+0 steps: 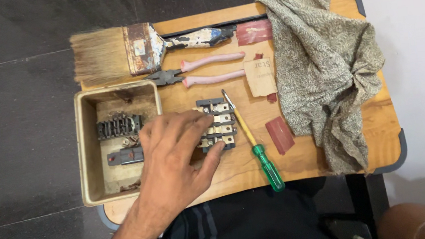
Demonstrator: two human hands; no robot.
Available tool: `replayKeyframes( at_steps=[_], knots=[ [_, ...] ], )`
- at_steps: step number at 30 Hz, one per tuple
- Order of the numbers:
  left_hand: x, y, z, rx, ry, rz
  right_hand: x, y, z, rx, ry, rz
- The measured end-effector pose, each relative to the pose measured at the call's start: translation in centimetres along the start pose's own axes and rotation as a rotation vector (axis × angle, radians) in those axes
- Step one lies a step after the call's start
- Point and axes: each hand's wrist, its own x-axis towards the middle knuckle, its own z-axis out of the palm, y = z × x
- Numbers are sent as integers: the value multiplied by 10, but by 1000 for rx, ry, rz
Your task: The person sands small metal components by hand using sandpaper at a workshop desk. They handle the small metal pieces one at a time, rubbing them against sandpaper while various tools like pliers and brushes remain on the desk.
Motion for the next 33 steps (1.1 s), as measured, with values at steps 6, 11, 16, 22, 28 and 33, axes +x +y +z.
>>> replayKeyframes(
  at_steps=[6, 11, 16, 22, 28, 33],
  knots=[
    [11, -6, 3, 136, -129, 116, -4, 12, -1, -19, 0, -21],
    [28, -10, 6, 172, -266, 152, -4, 21, 3, -39, -13, -86],
    [42, -12, 6, 173, -413, 115, 17, 13, 6, -55, -21, -147],
    [31, -27, -6, 86, -284, 143, 38, 20, 20, -19, -4, -208],
    [29, -37, -20, -86, -138, -96, 26, 80, 55, -143, -85, -259],
    [46, -30, -41, -379, 83, -52, 0, 176, 49, -118, -126, -66]
  ],
)
